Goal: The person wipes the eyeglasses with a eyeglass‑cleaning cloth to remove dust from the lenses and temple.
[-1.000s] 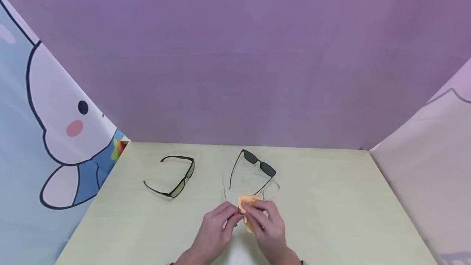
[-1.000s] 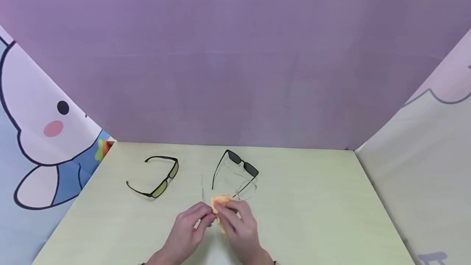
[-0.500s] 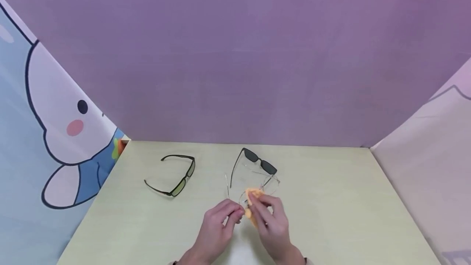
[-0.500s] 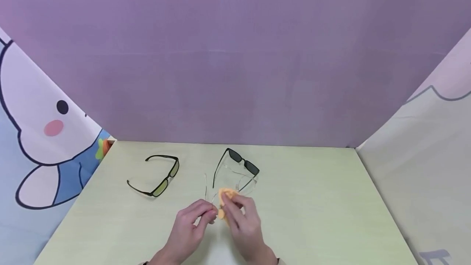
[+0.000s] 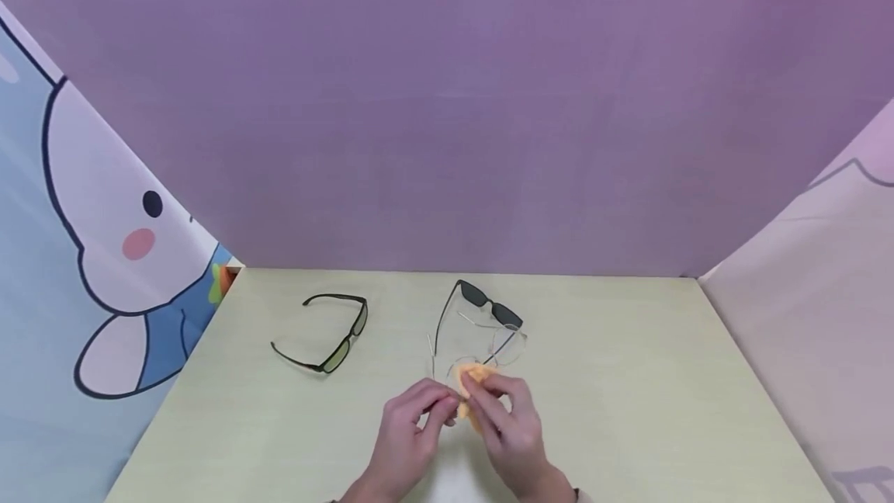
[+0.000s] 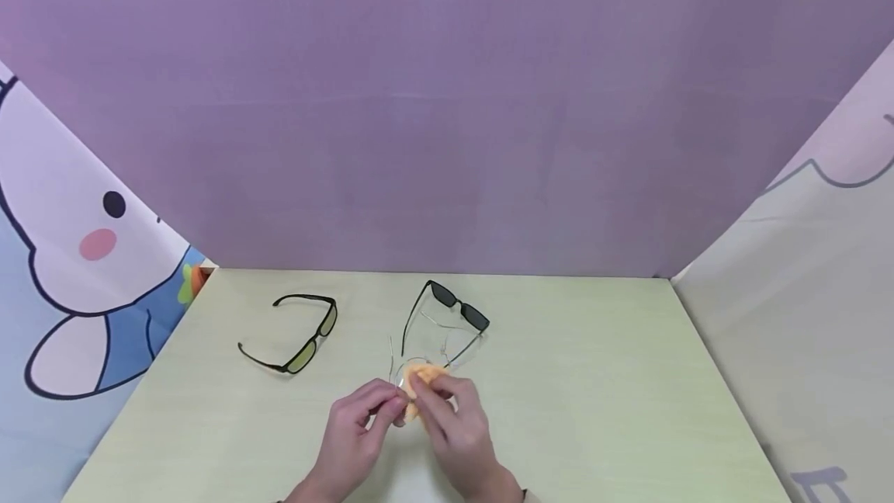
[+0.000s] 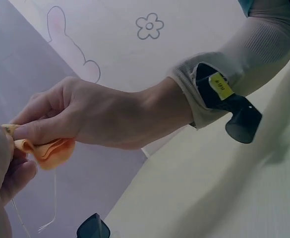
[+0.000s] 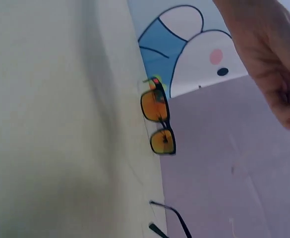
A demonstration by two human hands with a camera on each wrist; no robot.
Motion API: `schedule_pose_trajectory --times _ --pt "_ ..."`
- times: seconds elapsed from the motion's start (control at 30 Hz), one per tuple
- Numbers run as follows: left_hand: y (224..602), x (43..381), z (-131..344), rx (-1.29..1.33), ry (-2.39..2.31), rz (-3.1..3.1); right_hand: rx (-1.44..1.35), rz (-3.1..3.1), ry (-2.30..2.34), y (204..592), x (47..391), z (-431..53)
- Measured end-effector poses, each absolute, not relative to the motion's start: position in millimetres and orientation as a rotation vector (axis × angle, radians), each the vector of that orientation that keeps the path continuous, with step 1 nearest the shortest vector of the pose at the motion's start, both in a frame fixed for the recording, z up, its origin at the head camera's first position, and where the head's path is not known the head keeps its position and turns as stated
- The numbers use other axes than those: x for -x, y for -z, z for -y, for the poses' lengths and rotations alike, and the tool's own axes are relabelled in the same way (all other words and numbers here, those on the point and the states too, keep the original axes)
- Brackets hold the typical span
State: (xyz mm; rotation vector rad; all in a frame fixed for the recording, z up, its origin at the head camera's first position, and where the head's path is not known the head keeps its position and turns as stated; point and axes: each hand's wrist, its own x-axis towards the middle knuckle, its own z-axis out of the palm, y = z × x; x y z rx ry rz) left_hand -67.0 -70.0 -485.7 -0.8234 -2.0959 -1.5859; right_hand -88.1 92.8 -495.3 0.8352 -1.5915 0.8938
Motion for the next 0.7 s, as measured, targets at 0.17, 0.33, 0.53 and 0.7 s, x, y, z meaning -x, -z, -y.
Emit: schedule_pose_trajectory --times 0.17,0.33,0.53,0.7 --pt "484.3 67.7 71.3 0.794 1.627 2.135 -0.854 1.603 -0.919 493.5 88.3 -89.4" --pt "486.8 69.7 72.7 0.867 1.533 2.034 -0.767 1.616 -0.999 495.3 94.1 -96.5" --pt "490.3 70.3 74.1 0.901 1.501 1.994 -0.776 1.584 -0.982 495.5 87.9 -91.3" --pt "487.3 69.6 74.5 0.904 1.483 2.058 -0.879 1.553 -0.940 488.8 87.0 -85.5"
